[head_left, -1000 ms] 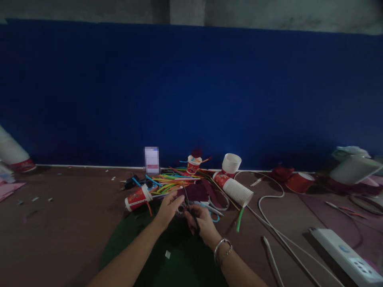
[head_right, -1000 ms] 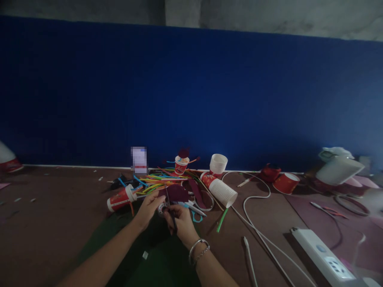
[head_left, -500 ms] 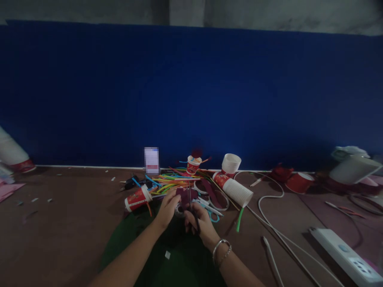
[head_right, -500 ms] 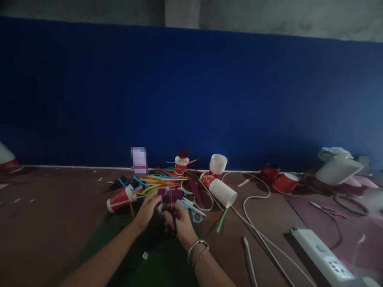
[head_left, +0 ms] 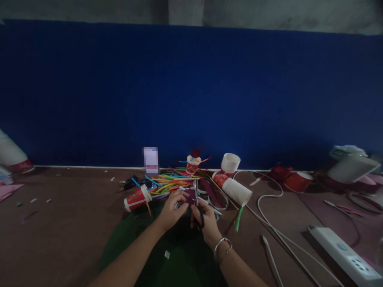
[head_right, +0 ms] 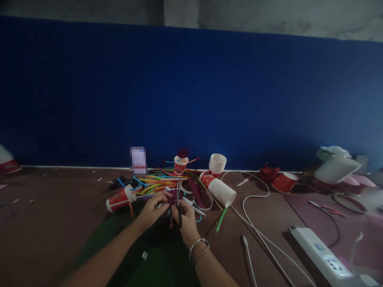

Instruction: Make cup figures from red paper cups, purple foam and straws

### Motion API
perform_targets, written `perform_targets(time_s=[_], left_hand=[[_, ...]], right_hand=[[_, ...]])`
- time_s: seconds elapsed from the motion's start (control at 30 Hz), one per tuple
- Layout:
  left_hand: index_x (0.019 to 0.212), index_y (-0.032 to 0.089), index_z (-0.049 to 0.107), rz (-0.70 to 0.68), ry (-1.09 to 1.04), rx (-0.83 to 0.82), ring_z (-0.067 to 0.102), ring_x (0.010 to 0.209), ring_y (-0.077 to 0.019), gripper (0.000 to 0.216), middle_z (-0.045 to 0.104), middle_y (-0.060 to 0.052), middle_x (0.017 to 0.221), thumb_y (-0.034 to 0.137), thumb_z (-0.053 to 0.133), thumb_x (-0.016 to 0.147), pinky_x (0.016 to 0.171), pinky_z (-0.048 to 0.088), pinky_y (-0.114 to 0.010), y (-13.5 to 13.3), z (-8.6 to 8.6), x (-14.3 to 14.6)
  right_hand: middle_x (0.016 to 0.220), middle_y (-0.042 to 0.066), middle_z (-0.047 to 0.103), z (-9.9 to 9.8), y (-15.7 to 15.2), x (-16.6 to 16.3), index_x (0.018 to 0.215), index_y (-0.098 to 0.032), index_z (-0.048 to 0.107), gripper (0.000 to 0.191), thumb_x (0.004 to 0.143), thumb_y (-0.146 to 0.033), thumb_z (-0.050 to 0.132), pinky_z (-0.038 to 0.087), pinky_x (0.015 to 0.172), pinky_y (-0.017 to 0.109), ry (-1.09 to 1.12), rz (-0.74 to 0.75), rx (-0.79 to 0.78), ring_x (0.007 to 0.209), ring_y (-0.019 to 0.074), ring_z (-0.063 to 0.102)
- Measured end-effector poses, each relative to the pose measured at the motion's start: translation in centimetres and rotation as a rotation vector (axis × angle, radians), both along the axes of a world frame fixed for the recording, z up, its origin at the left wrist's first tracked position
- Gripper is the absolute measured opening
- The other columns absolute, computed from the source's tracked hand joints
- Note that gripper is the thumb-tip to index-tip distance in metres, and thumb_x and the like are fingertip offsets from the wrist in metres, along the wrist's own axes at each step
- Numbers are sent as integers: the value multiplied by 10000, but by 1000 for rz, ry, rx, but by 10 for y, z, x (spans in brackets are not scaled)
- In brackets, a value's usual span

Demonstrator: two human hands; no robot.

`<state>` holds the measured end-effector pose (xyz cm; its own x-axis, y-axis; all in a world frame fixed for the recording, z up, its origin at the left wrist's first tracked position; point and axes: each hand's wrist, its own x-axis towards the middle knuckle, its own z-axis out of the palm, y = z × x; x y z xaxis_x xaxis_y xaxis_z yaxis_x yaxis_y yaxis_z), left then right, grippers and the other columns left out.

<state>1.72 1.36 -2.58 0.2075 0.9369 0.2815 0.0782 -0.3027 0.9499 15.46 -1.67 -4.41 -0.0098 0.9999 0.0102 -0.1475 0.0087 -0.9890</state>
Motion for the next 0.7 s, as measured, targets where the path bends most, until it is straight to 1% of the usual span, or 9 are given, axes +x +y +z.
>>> perform_targets(time_s=[0.07, 0.13, 0.2, 0.27, 0.33, 0.47, 0.6, 0.7], left_hand=[[573, 181, 557, 50, -137, -123, 562, 785, -193, 170, 628, -38, 782, 284, 655, 667, 739, 421, -289, -2, 3, 3], [575, 174, 536, 102, -306, -265, 503, 592, -127, 235, 552, 15, 616, 345, 650, 689, 580, 387, -234, -7, 7, 8], [585, 166, 536, 169, -435, -347, 441, 519, -91, 257, 488, 49, 540, 362, 675, 677, 519, 343, -203, -13, 11, 14], [591, 159, 546, 229, -510, -385, 433, 518, -78, 262, 480, 58, 531, 356, 709, 650, 509, 332, -188, -19, 12, 19], [602, 156, 562, 260, -558, -413, 441, 522, -74, 261, 489, 59, 537, 358, 724, 639, 500, 329, -181, -22, 11, 23], [619, 159, 588, 271, -625, -463, 462, 520, -73, 264, 506, 60, 539, 374, 741, 617, 495, 341, -179, -23, 7, 25], [620, 157, 604, 300, -643, -460, 489, 543, -76, 260, 534, 54, 551, 362, 762, 591, 528, 372, -177, -24, 7, 26], [627, 156, 607, 290, -654, -468, 489, 545, -72, 247, 541, 50, 560, 350, 757, 604, 535, 377, -174, -25, 9, 27]], right_hand=[[464, -69, 503, 0, -1, -2, 753, -177, 511, 339, 724, -486, 646, 266, 317, 145, -1, 8, 41, 366, 69, 464], [525, -53, 535, -1, -2, -4, 756, -183, 507, 321, 735, -473, 644, 309, 355, 157, -10, 50, 78, 423, 77, 482], [567, -44, 542, -1, -3, -6, 746, -189, 498, 307, 746, -461, 640, 331, 383, 170, -26, 113, 96, 461, 85, 487], [590, -43, 534, 0, -5, -7, 748, -193, 496, 297, 748, -452, 643, 344, 404, 182, -34, 159, 97, 486, 93, 487], [592, -45, 521, 1, -7, -7, 757, -195, 499, 291, 749, -448, 642, 347, 418, 192, -36, 174, 96, 493, 96, 473], [584, -52, 495, 5, -9, -8, 741, -194, 492, 291, 745, -440, 646, 352, 444, 199, -14, 174, 91, 499, 95, 452], [573, -59, 477, 7, -9, -10, 710, -191, 481, 298, 714, -410, 683, 338, 434, 196, -8, 192, 88, 483, 88, 426], [595, -54, 481, 5, -8, -10, 728, -185, 500, 272, 718, -387, 683, 338, 444, 194, -7, 191, 109, 497, 87, 422]])
